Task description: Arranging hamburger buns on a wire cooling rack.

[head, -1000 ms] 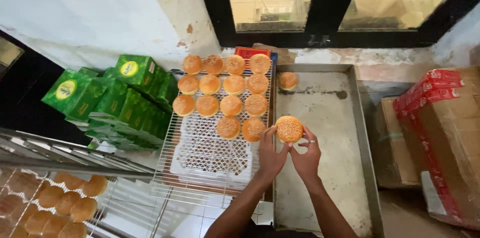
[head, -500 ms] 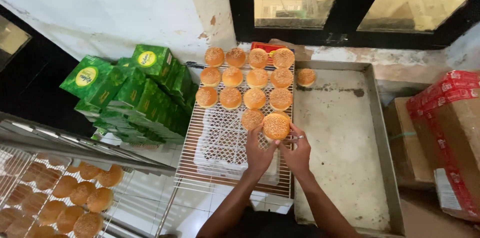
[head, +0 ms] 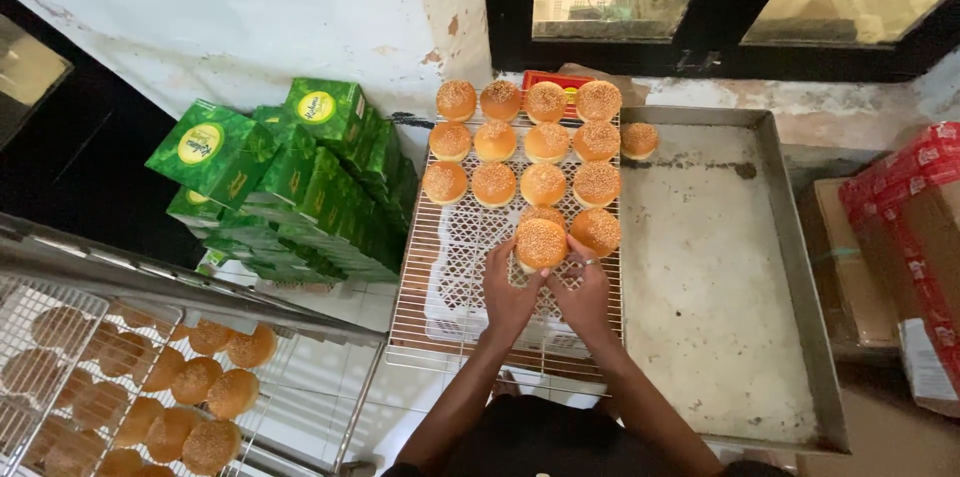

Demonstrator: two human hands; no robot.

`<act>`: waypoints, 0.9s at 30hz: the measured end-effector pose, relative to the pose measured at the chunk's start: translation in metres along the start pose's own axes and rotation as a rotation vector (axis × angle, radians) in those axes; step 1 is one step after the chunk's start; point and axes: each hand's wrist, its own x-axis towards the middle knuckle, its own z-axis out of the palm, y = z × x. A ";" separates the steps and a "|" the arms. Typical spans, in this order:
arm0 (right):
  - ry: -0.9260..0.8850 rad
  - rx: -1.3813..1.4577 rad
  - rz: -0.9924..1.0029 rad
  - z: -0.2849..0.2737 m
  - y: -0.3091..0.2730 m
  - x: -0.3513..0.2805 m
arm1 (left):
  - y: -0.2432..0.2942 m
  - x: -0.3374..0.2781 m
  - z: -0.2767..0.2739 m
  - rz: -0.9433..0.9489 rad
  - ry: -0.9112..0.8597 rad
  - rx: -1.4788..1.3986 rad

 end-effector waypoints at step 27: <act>-0.301 -0.028 0.179 0.096 -0.024 0.003 | -0.086 0.048 -0.055 -0.150 0.004 0.017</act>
